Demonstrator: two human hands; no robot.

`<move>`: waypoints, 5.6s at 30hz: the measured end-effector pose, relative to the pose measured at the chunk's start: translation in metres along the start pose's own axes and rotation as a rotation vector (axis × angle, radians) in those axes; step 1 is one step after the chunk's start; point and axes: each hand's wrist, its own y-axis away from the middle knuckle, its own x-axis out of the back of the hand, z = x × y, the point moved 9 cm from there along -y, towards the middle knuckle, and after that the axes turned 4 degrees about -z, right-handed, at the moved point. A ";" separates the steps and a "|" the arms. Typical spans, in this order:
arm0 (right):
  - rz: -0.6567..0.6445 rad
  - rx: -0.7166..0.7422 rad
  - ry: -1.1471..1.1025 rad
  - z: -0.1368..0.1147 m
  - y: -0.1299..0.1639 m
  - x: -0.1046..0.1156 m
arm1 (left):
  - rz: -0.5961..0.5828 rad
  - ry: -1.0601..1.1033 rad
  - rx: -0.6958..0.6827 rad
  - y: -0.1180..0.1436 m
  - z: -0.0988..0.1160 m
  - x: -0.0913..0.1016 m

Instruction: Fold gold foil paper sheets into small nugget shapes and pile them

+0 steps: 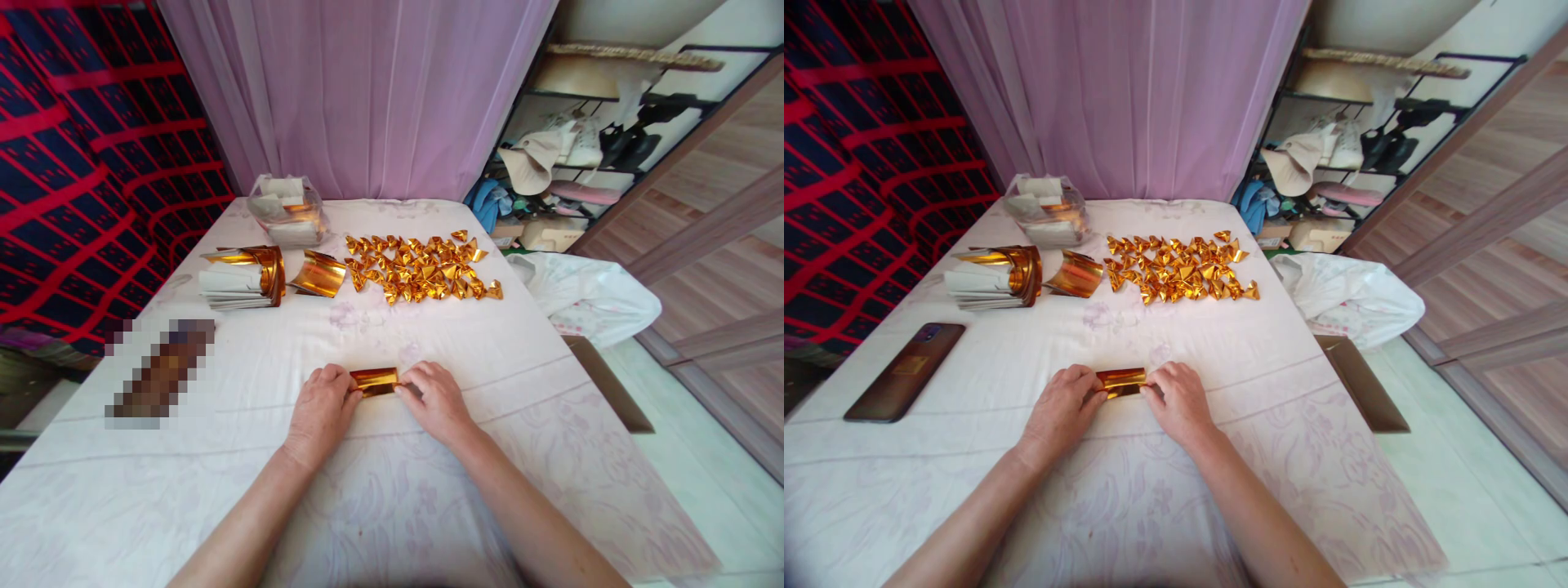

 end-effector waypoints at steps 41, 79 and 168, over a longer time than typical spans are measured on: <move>0.104 -0.077 0.113 -0.001 0.003 -0.005 | 0.244 -0.304 -0.437 0.042 0.055 -0.035; 0.056 -0.095 0.105 -0.005 0.003 -0.002 | 0.123 -0.272 -0.376 0.030 0.054 -0.031; 0.143 -0.018 -0.080 0.002 0.006 -0.002 | 0.127 0.050 -0.197 0.001 0.001 -0.006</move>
